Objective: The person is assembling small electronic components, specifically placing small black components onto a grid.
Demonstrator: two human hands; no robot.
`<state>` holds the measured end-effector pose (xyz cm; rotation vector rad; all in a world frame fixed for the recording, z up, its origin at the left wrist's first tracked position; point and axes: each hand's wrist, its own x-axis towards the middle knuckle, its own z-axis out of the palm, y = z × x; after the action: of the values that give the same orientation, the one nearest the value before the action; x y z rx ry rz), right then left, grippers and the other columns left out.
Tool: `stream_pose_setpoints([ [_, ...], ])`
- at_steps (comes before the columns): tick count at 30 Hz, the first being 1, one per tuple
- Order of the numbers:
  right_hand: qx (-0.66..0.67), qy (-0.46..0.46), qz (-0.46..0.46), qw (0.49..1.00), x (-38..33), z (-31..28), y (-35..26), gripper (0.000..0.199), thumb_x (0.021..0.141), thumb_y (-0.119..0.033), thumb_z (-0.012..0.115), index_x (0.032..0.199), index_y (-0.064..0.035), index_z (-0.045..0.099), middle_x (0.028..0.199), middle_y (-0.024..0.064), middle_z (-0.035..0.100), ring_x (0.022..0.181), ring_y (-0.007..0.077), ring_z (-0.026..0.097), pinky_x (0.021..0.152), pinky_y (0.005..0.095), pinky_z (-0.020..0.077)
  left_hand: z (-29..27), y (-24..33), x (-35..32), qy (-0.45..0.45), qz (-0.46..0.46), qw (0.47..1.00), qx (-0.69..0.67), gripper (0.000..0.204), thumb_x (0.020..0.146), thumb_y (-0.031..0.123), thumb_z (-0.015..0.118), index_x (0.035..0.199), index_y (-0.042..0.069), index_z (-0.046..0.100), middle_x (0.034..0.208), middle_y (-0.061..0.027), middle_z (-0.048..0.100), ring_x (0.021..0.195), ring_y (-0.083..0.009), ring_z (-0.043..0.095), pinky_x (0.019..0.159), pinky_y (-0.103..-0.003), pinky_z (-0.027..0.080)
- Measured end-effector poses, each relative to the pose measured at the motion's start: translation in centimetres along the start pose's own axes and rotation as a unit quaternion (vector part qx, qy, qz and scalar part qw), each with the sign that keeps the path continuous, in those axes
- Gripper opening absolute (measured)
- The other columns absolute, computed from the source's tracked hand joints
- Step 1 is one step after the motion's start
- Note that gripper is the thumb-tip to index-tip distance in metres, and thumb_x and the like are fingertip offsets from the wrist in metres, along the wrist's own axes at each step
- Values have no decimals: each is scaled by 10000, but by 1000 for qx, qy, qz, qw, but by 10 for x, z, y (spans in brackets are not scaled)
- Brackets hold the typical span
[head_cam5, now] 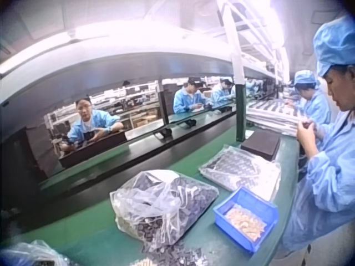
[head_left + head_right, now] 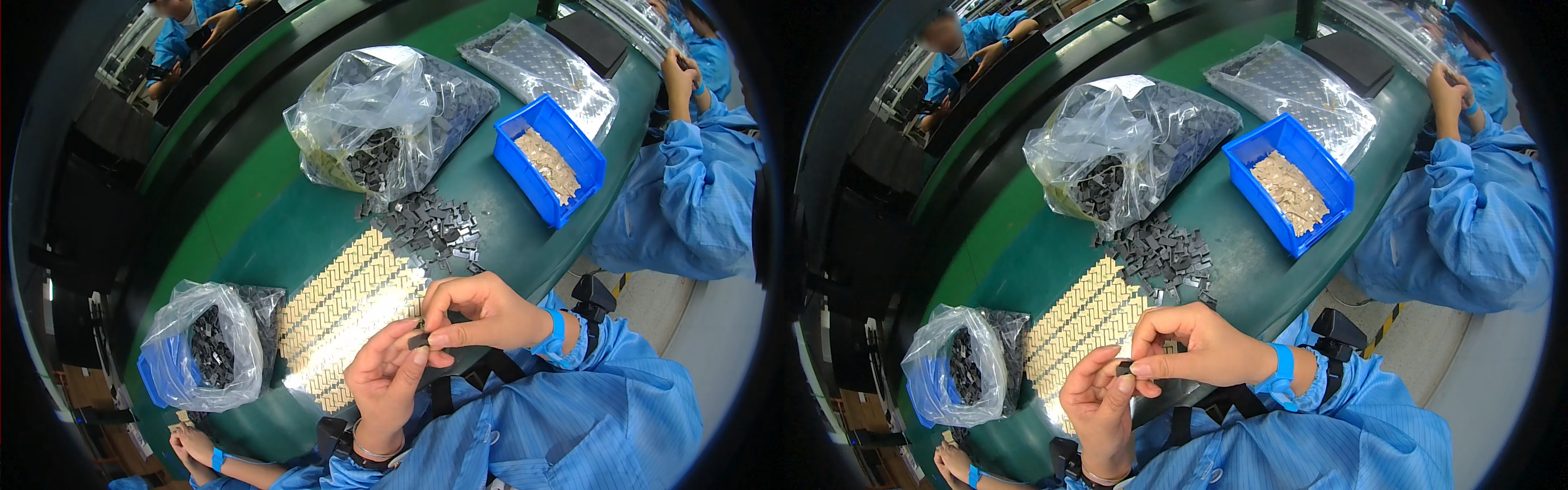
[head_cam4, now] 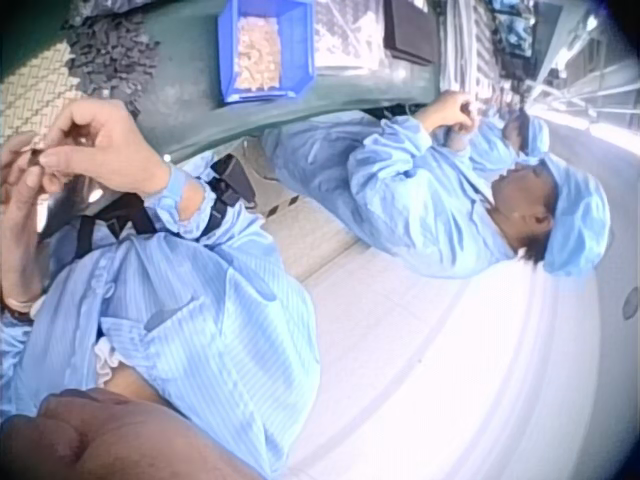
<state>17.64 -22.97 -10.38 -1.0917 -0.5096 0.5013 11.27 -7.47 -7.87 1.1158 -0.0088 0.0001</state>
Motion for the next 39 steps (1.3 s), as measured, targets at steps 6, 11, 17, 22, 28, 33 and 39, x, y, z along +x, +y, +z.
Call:
stream_pose_setpoints([
  [6,170,-41,124,977,-2,2,-6,116,842,-112,616,866,-13,562,795,0,579,754,55,540,669,205,422,-9,7,2,-34,-85,996,7,358,804,-39,587,1146,-88,496,870,-195,635,716,-223,648,680,-296,537],
  [11,97,-60,133,985,-1,2,-5,76,814,-70,597,835,-18,547,729,-16,556,703,45,525,628,203,408,-9,14,1,-72,-94,982,145,368,830,-64,538,1194,-75,485,937,-152,644,783,-203,652,734,-286,532],
  [17,19,-42,120,992,2,9,-7,57,777,-52,583,749,-25,542,646,-52,485,599,25,431,557,197,358,-5,22,1,-135,15,894,428,409,814,-76,553,1212,-96,458,886,-187,641,787,-214,648,717,-278,521],
  [22,57,-53,132,988,2,8,-9,95,817,-96,596,782,-17,558,664,-49,496,579,20,400,519,184,324,-8,16,-3,-87,-40,967,237,345,817,-58,560,1159,-71,522,880,-180,648,757,-214,655,690,-285,538],
  [28,144,-52,122,981,3,9,-11,210,898,-219,554,843,-17,555,698,-19,543,543,27,393,493,181,320,-11,2,-8,-2,-111,989,-99,252,864,15,537,1107,-48,562,914,-173,643,745,-206,656,685,-319,567],
  [33,138,-11,123,983,4,13,-10,190,900,-198,548,838,-19,551,704,0,565,553,34,426,502,191,346,-11,-6,-8,13,-134,975,-179,262,872,28,532,1126,-33,555,940,-152,634,780,-179,643,706,-293,556],
  [39,-259,39,-214,941,5,13,5,156,843,-160,600,798,-28,529,692,57,542,594,179,526,535,287,408,-2,-1,-15,55,-228,907,-351,265,896,44,491,1147,-35,526,958,-127,623,827,-163,626,708,-265,542],
])
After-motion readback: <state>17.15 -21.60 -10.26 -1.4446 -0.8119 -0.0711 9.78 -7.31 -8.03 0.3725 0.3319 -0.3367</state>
